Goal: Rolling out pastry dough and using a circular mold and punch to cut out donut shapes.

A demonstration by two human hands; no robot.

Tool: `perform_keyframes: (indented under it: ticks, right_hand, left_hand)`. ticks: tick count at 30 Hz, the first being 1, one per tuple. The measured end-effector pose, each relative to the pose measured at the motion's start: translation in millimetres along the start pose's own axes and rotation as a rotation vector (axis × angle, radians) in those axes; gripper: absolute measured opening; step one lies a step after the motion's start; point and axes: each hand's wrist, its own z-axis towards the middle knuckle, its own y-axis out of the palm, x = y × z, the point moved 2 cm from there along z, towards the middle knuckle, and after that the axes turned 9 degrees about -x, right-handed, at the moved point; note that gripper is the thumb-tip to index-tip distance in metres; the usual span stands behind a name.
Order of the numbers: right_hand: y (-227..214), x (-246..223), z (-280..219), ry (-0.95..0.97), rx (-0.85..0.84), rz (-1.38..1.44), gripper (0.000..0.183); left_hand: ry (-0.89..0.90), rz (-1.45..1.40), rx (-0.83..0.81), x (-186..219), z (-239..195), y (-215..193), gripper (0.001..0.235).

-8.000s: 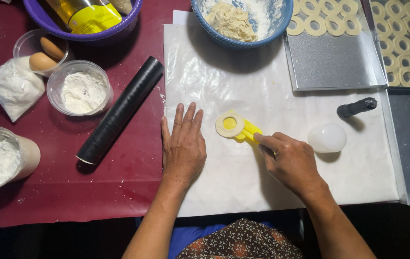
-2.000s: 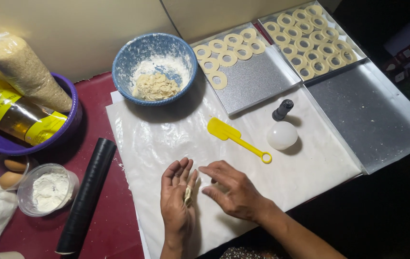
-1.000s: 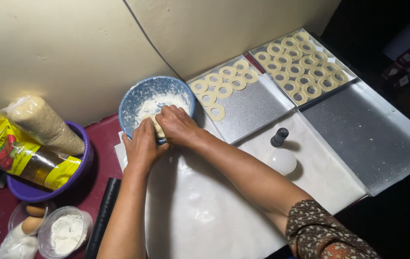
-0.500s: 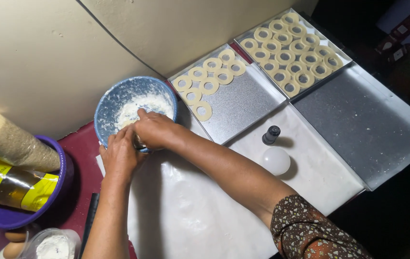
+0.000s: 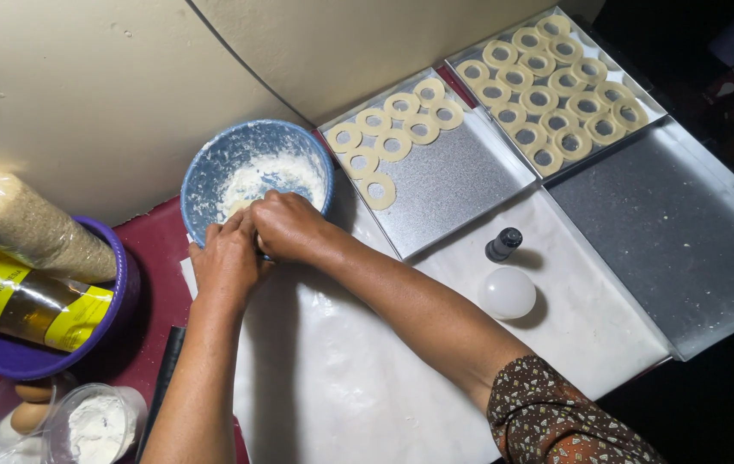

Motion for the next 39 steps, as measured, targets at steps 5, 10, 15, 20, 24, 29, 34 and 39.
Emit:
perform_keyframes:
  ticks: [5,10,15,20,24,29,34,39]
  right_hand:
    - [3.5,11.1,2.2,0.053,0.048,0.081,0.019]
    - [-8.7,14.8,0.2,0.142,0.021,0.213,0.024]
    - [1.3,25.6,2.5,-0.009,0.002,0.213,0.026]
    - [-0.8,15.5,-4.5,-0.045,0.077,0.209,0.022]
    - [-6.0,14.5,-6.4,-0.031,0.057,0.26,0.024]
    - [-10.2,20.9,-7.9,-0.084,0.076,0.425,0.022]
    - [-8.7,19.7,-21.1,-0.078,0.087,0.935,0.015]
    - [-22.2,-8.2,-61.1,-0.063,0.076,1.321,0.013]
  left_hand:
    - [-0.014,-0.015,0.002,2.5,1.7,-1.2,0.09]
    - [-0.024,-0.023,-0.005,3.3,1.7,-0.6,0.095]
    - [-0.011,-0.032,-0.007,3.6,1.1,-2.3,0.092]
    - [-0.043,-0.016,-0.022,5.9,1.3,-2.2,0.092]
    - [-0.031,-0.023,-0.003,6.9,0.7,-1.0,0.09]
    - [-0.047,-0.014,-0.041,6.8,0.5,-1.3,0.09]
    - [-0.027,-0.03,-0.024,8.5,-1.2,-0.5,0.093]
    - [-0.07,-0.018,-0.079,7.1,4.7,7.6,0.094]
